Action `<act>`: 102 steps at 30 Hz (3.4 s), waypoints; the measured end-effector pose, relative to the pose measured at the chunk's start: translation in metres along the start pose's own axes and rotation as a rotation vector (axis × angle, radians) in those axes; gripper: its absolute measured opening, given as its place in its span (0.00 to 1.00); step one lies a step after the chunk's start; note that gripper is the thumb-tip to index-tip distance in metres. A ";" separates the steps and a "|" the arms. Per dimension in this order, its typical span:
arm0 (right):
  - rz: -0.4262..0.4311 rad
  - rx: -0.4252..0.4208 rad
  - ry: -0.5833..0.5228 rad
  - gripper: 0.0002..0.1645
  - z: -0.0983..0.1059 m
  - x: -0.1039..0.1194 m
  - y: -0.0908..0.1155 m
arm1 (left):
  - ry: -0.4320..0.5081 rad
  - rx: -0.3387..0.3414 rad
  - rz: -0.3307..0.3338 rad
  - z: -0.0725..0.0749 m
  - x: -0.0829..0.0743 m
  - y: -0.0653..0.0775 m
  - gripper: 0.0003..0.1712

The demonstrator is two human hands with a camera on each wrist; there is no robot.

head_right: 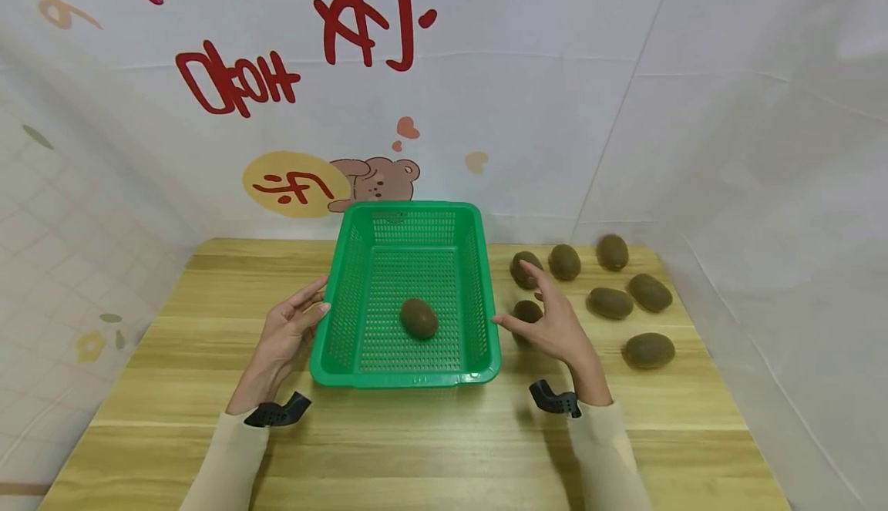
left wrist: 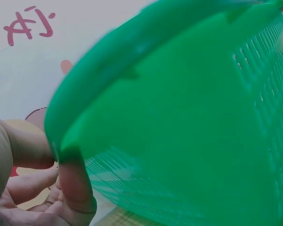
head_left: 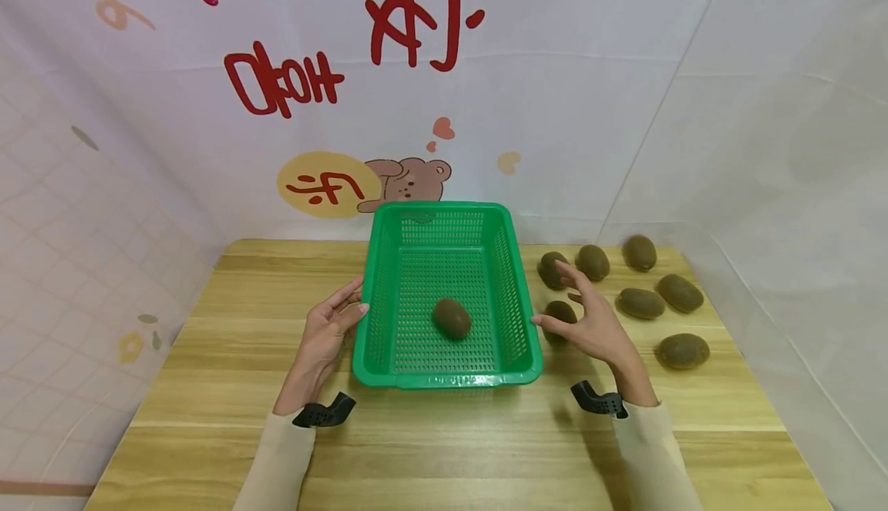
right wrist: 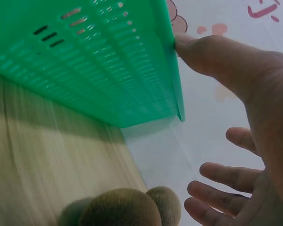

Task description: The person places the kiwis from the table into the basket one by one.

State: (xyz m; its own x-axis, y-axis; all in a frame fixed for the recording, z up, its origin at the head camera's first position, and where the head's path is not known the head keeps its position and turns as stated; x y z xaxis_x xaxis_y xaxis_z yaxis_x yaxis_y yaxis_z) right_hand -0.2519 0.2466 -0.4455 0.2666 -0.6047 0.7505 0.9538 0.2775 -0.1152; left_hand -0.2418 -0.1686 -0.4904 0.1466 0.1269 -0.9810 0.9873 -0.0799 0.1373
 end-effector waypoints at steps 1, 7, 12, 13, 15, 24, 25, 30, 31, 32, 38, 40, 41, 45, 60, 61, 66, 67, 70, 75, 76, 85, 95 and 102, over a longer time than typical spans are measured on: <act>-0.007 0.003 -0.002 0.58 0.000 -0.003 0.000 | 0.001 0.002 0.003 0.000 0.000 0.000 0.35; -0.055 0.045 0.000 0.60 -0.001 -0.019 0.001 | -0.003 -0.002 0.002 0.000 0.000 -0.001 0.35; -0.071 0.095 0.026 0.62 -0.002 -0.030 0.002 | 0.003 -0.003 0.001 0.000 -0.001 -0.001 0.34; -0.073 0.105 0.029 0.62 -0.003 -0.032 0.002 | 0.001 -0.003 0.001 0.000 -0.001 -0.001 0.34; -0.078 0.126 0.029 0.62 -0.004 -0.036 0.003 | -0.002 -0.003 0.003 0.001 -0.001 0.000 0.33; -0.138 0.191 0.028 0.65 -0.008 -0.055 0.008 | 0.012 0.006 -0.002 0.000 0.000 0.000 0.34; -0.144 0.197 0.027 0.66 -0.008 -0.057 0.009 | 0.016 0.010 -0.002 -0.001 -0.001 0.000 0.34; -0.154 0.228 0.020 0.65 -0.011 -0.064 0.011 | 0.026 0.013 0.000 -0.001 -0.001 -0.001 0.34; -0.157 0.231 0.016 0.64 -0.011 -0.065 0.011 | 0.030 0.015 0.000 -0.002 -0.001 -0.001 0.34; -0.159 0.233 0.013 0.64 -0.011 -0.066 0.011 | 0.035 0.018 -0.001 -0.003 -0.001 -0.001 0.34; -0.141 0.254 -0.011 0.60 -0.012 -0.068 0.012 | 0.054 0.021 0.012 -0.005 0.000 -0.002 0.34; -0.131 0.264 -0.028 0.59 -0.014 -0.067 0.012 | 0.056 0.011 0.010 -0.003 0.000 -0.001 0.34; -0.132 0.265 -0.039 0.58 -0.015 -0.067 0.012 | 0.059 0.009 0.011 -0.003 0.000 -0.001 0.34; -0.130 0.264 -0.084 0.55 -0.016 -0.065 0.013 | 0.049 0.012 0.001 -0.001 -0.001 0.000 0.34; -0.133 0.223 -0.062 0.51 -0.012 -0.068 0.013 | 0.035 0.010 0.000 0.000 0.002 -0.001 0.34; -0.138 0.220 -0.066 0.51 -0.012 -0.068 0.013 | 0.036 0.011 -0.002 -0.001 0.002 -0.001 0.34; -0.142 0.205 -0.058 0.50 -0.011 -0.069 0.013 | 0.040 0.023 -0.002 -0.001 0.003 0.001 0.35; -0.143 0.198 -0.053 0.50 -0.010 -0.070 0.013 | 0.035 0.022 -0.003 -0.001 0.004 0.001 0.35; -0.145 0.181 -0.039 0.50 -0.009 -0.074 0.012 | 0.040 0.022 -0.001 -0.001 0.004 0.001 0.35; -0.148 0.150 -0.040 0.51 -0.005 -0.075 0.008 | 0.063 0.014 -0.016 0.000 0.003 -0.001 0.34; -0.149 0.146 -0.041 0.51 -0.004 -0.074 0.007 | 0.064 0.013 -0.020 0.000 0.002 -0.001 0.34; -0.166 0.128 -0.041 0.53 0.001 -0.067 0.009 | 0.076 0.039 -0.016 -0.001 0.001 -0.001 0.35; -0.135 0.078 -0.058 0.51 0.009 -0.057 0.007 | 0.110 0.051 -0.017 -0.001 0.002 0.001 0.35; -0.136 0.039 -0.078 0.52 0.012 -0.053 0.006 | 0.146 0.066 -0.018 -0.004 0.004 0.000 0.35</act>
State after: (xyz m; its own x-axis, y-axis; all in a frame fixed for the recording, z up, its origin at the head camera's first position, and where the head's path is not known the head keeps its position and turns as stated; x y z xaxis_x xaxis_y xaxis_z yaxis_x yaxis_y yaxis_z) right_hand -0.2615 0.2891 -0.4783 0.1223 -0.5796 0.8056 0.9738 0.2267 0.0152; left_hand -0.2409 -0.1641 -0.4934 0.1413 0.2704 -0.9523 0.9843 -0.1408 0.1060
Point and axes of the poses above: each hand's wrist, its own y-axis away from the middle knuckle, its own z-axis out of the back of the hand, x = y × z, the point moved 10 cm from there along -y, towards the middle knuckle, and after that the axes turned 4 degrees about x, right-handed, at the moved point
